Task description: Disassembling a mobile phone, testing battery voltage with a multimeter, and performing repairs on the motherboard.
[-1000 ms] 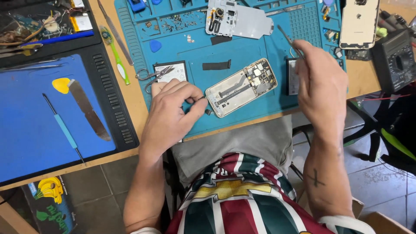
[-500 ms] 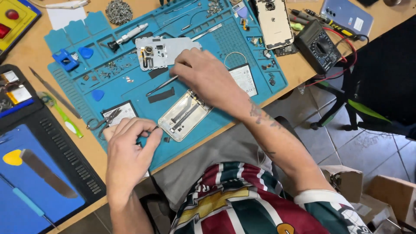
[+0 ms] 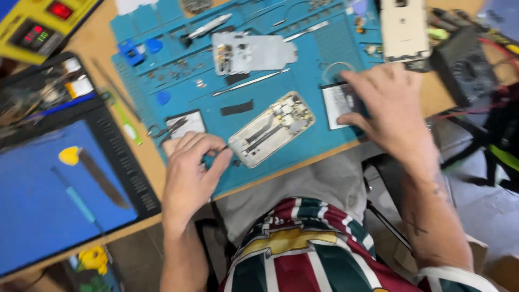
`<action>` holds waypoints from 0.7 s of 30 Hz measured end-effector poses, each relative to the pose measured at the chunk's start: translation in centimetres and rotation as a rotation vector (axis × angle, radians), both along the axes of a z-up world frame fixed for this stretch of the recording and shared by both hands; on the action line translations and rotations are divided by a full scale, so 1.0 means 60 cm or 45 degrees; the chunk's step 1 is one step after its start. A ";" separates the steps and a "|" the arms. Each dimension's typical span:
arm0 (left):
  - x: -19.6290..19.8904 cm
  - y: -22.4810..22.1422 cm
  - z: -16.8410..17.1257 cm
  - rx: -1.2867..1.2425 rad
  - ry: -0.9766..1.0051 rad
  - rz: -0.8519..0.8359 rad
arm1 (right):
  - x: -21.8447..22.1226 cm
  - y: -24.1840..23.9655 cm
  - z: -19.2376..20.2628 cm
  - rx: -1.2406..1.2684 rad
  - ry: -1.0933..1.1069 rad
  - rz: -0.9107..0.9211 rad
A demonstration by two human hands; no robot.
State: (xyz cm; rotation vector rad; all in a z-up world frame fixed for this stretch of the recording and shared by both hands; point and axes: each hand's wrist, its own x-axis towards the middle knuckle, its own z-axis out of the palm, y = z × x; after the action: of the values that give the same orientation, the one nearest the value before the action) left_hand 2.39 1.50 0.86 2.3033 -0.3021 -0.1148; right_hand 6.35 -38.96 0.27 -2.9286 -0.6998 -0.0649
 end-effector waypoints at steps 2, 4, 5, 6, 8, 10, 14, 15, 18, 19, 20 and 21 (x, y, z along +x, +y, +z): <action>-0.001 0.000 0.003 0.000 -0.018 -0.005 | 0.004 0.003 0.002 -0.041 0.026 0.024; 0.002 -0.008 0.005 -0.080 -0.023 0.001 | 0.003 0.000 0.012 -0.187 -0.039 -0.015; 0.001 -0.009 0.006 -0.070 -0.016 0.017 | 0.005 0.000 0.010 -0.176 -0.034 0.001; 0.002 -0.010 0.007 -0.094 -0.016 0.010 | 0.003 -0.002 0.009 -0.230 -0.034 -0.002; 0.001 -0.009 0.006 -0.113 -0.010 0.005 | 0.001 -0.002 0.008 -0.280 -0.029 -0.003; 0.001 -0.008 0.003 -0.093 0.008 0.001 | 0.001 -0.001 0.014 -0.252 -0.030 -0.006; 0.001 -0.005 0.008 -0.092 0.011 0.008 | 0.002 -0.002 0.019 -0.298 -0.022 -0.007; 0.002 -0.005 0.008 -0.095 -0.016 -0.001 | -0.002 0.000 0.024 -0.119 0.089 -0.050; 0.001 -0.008 -0.002 -0.092 -0.066 0.006 | -0.026 0.022 0.070 0.129 0.168 -0.110; 0.000 -0.010 -0.005 -0.071 -0.093 0.011 | -0.036 0.032 0.091 0.215 0.132 -0.138; -0.002 -0.009 -0.005 -0.076 -0.090 0.017 | -0.046 0.054 0.090 0.209 0.135 -0.133; -0.003 -0.008 -0.003 -0.082 -0.079 0.023 | -0.055 0.075 0.090 0.366 0.155 -0.221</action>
State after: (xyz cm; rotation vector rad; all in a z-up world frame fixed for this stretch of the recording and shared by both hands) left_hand 2.19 1.01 0.68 2.2480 -0.3119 -0.0242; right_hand 3.04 -34.44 5.67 -2.6816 -0.3816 -0.0032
